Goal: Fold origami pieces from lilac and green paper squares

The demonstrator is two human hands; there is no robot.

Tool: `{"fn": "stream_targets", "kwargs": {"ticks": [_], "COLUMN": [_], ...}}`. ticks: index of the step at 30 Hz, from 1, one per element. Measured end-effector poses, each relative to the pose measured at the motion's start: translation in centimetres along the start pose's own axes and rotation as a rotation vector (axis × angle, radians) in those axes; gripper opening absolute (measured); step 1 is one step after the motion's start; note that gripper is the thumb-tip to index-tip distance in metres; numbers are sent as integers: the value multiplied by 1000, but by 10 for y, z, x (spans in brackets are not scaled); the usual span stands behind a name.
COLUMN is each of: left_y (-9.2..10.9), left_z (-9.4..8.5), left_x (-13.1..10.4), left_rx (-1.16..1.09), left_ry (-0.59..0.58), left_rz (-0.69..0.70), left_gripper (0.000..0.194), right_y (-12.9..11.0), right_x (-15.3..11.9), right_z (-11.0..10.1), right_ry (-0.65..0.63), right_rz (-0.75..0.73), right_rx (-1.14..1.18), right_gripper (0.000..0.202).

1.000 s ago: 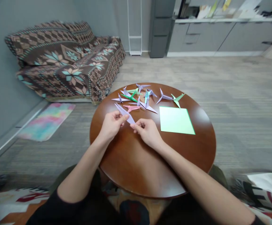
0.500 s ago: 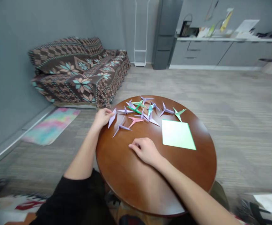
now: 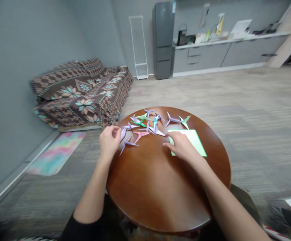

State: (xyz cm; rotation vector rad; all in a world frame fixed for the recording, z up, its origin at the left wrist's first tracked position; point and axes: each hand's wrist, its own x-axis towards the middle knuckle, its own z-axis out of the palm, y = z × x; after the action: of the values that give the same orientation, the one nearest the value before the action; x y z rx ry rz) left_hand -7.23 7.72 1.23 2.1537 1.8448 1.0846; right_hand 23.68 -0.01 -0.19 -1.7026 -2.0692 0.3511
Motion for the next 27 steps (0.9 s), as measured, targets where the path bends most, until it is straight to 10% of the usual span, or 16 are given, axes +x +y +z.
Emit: {"fn": "stream_targets", "kwargs": {"ticks": [4, 8, 27], "left_y": [57, 84, 95], "left_z": [25, 49, 62], "left_x": [-63, -101, -105], "left_rx": [-136, -166, -35], "left_ry": [-294, -433, -368], "left_rz": [293, 431, 476], "left_gripper": [13, 10, 11], "right_y": [32, 27, 34], "right_x": [-22, -48, -41], "right_z": [-3, 10, -6], "right_ry": [-19, -29, -64], "right_rz": [76, 43, -68], "right_rx": [-162, -229, -262], "right_gripper": [61, 49, 32]}}
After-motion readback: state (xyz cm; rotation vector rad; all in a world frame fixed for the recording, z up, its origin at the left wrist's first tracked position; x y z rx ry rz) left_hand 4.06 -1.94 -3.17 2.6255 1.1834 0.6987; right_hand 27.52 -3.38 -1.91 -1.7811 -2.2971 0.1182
